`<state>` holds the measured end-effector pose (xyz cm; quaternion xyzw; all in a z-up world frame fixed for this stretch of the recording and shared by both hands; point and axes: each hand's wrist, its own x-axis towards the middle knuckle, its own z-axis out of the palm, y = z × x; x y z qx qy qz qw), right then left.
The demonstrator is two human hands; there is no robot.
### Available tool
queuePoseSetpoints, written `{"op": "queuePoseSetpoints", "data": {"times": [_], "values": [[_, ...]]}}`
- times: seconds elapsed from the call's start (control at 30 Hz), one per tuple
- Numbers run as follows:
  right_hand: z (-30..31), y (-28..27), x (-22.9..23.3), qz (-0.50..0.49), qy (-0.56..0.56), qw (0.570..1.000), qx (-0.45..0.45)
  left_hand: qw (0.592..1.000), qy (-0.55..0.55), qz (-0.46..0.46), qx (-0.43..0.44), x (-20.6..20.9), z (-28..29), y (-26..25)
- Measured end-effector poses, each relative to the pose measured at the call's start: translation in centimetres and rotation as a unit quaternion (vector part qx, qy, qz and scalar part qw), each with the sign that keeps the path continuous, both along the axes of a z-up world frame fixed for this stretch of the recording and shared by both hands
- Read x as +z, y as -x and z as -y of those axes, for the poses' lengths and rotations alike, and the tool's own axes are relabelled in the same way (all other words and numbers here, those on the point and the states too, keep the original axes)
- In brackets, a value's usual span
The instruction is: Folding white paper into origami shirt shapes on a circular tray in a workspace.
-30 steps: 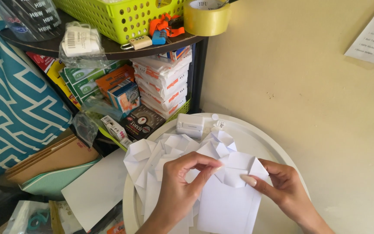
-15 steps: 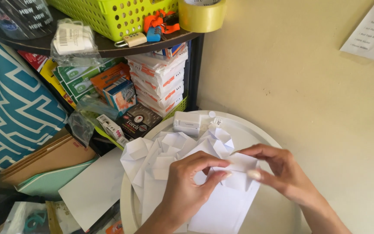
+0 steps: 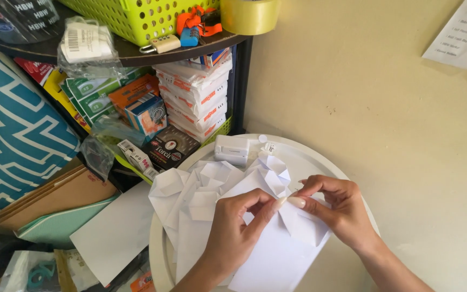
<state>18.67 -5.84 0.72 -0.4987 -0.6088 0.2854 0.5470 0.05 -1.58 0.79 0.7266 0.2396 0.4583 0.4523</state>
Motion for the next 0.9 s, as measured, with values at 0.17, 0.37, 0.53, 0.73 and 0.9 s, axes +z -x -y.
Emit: {"op": "queuePoseSetpoints", "data": {"times": [0.17, 0.37, 0.53, 0.73, 0.9], "values": [[-0.1, 0.6, 0.3, 0.023, 0.015, 0.999, -0.044, 0.996, 0.068, -0.042, -0.038, -1.0, -0.6, -0.6], [-0.6, 0.0, -0.3, 0.171, 0.03, 0.985, -0.023, 0.989, 0.087, -0.097, -0.065, -3.2, -0.9, -1.5], [-0.6, -1.1, -2.9, 0.224, 0.004, 0.974, -0.041, 0.974, 0.165, -0.148, -0.055, -5.0, -0.1, -2.1], [0.0, -2.1, -7.2, 0.217, 0.055, 0.975, -0.005, 0.962, 0.163, -0.211, -0.054, -8.2, 0.8, -2.8], [0.5, -3.0, -7.3, 0.038, 0.183, 0.981, 0.054, 0.949, 0.261, -0.165, -0.058, -9.5, 1.8, -3.0]]}}
